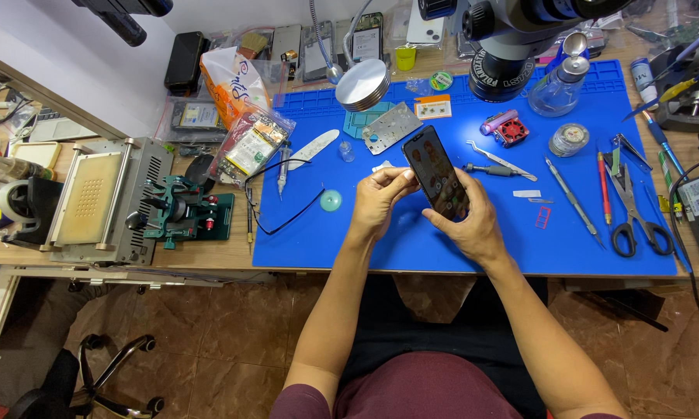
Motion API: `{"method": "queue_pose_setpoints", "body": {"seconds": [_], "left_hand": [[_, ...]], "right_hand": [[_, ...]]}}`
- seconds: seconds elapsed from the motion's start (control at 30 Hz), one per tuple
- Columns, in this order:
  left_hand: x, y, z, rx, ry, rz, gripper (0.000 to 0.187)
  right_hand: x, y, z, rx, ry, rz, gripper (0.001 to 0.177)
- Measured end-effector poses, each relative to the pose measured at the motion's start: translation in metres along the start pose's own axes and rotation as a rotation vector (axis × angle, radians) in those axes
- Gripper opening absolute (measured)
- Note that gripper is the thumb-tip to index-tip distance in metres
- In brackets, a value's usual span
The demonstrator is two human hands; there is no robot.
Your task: The person works on a disassembled smartphone placed on a blue mat, using a precision screwdriver to tighten screws on the device's internal components. After securing the parts, the person picks up the phone, turns it over, and interacts with the touchscreen to verify functionality.
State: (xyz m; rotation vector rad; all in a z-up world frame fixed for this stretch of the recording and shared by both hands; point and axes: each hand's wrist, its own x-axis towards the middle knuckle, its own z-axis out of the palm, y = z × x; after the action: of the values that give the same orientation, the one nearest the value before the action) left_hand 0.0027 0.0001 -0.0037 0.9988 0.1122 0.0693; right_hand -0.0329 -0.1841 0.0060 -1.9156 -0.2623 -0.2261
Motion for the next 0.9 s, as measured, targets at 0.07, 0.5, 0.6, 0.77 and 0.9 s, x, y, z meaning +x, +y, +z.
{"method": "queue_pose_setpoints", "body": {"seconds": [0.07, 0.5, 0.6, 0.77, 0.9], "left_hand": [[-0.0017, 0.0023, 0.0009, 0.005, -0.001, -0.001, 0.022], [-0.0016, 0.0028, 0.0005, 0.018, -0.008, 0.008, 0.02], [-0.0026, 0.0036, -0.0017, 0.019, -0.028, 0.011, 0.021], [-0.0034, 0.0061, 0.0006, 0.027, -0.04, 0.02, 0.021], [-0.0026, 0.0055, 0.0009, 0.025, -0.046, 0.022, 0.021]], "right_hand": [[-0.0006, 0.0006, 0.0012, -0.002, 0.002, -0.001, 0.09], [-0.0003, 0.001, 0.0008, -0.012, 0.007, -0.012, 0.09], [-0.0002, -0.0017, 0.001, 0.007, 0.006, -0.022, 0.09], [-0.0007, -0.0049, 0.0008, 0.022, 0.006, -0.018, 0.089], [-0.0008, -0.0057, 0.0005, 0.029, 0.009, -0.015, 0.09]]}}
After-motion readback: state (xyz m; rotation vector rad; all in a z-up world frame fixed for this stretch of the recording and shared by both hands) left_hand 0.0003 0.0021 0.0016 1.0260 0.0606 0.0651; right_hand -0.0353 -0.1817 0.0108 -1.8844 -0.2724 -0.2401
